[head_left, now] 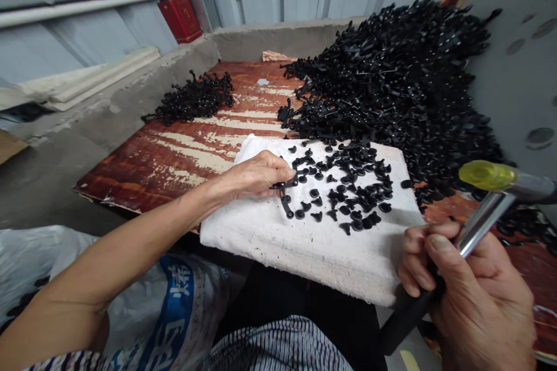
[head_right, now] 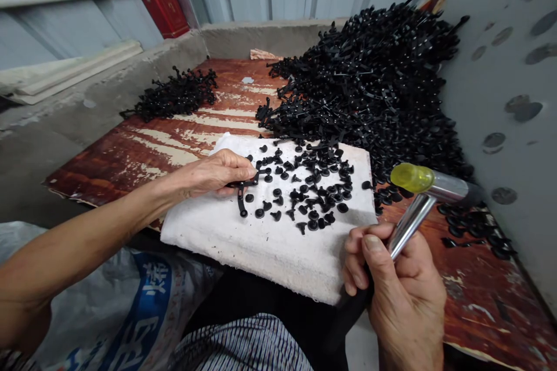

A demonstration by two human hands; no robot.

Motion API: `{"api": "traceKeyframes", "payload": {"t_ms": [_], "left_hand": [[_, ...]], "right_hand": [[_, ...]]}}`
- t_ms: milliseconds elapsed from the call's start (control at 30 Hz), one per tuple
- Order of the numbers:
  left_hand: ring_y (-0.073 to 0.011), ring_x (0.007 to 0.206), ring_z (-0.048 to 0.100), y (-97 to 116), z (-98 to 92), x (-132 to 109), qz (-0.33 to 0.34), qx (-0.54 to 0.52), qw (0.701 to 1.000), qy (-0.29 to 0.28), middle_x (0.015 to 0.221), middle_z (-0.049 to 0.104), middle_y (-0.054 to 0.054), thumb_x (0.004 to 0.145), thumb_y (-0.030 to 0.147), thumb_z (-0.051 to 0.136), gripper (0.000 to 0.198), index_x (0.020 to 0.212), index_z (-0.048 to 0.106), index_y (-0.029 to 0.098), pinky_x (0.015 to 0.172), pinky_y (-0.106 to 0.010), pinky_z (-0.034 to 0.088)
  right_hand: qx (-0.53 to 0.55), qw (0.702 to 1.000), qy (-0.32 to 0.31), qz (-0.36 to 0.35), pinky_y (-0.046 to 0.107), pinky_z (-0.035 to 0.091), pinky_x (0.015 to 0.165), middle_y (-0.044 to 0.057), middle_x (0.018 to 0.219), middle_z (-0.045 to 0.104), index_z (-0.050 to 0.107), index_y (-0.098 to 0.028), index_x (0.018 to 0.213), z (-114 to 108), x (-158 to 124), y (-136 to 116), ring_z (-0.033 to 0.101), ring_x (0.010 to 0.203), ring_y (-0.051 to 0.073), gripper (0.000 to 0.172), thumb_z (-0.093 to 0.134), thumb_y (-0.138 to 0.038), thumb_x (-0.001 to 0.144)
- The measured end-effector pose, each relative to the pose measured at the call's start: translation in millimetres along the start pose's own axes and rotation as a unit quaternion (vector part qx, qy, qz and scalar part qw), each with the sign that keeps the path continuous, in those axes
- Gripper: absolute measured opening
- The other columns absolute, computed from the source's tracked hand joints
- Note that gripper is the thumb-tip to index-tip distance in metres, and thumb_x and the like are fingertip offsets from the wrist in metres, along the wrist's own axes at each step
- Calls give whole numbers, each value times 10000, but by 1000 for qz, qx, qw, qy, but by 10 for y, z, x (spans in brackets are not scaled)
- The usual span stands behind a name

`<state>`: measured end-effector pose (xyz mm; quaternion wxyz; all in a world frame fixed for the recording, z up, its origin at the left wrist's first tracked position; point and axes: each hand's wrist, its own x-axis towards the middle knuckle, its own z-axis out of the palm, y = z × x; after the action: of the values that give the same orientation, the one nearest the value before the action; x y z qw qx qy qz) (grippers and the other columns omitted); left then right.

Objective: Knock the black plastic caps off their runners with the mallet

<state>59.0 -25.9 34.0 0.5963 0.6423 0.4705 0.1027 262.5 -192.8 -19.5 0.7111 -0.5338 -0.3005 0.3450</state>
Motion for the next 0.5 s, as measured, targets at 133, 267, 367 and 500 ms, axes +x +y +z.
{"api": "traceKeyframes", "payload": {"t_ms": [133,267,367,500], "left_hand": [[-12,266,288,6,6,1,-3,3,1000,0,350,417,47,918,95,476,414,506,500,124,309,-148,147],[-11,269,297,39,22,-13,-10,-1,1000,9,361,433,44,914,69,467,417,501,498,121,312,-148,154],[-8,269,291,53,28,-19,-18,-2,1000,12,352,422,49,916,60,461,424,498,491,120,315,-146,155],[-12,267,283,31,18,-7,-18,1,1000,7,336,401,54,927,82,461,425,505,490,125,317,-150,151]], "right_hand": [[0,1000,-3,1,206,379,281,-12,682,621,592,-227,814,15,1,-1,429,342,74,152,733,-253,765],[-3,1000,0,1,208,378,284,-10,692,623,590,-227,820,13,-1,4,428,344,73,151,730,-254,769],[-6,1000,4,-3,207,375,286,-12,701,619,592,-231,831,1,-2,12,426,346,71,150,726,-264,773],[-11,1000,1,2,212,377,284,-15,700,618,593,-232,830,-8,-2,20,428,347,75,145,723,-263,774]]}}
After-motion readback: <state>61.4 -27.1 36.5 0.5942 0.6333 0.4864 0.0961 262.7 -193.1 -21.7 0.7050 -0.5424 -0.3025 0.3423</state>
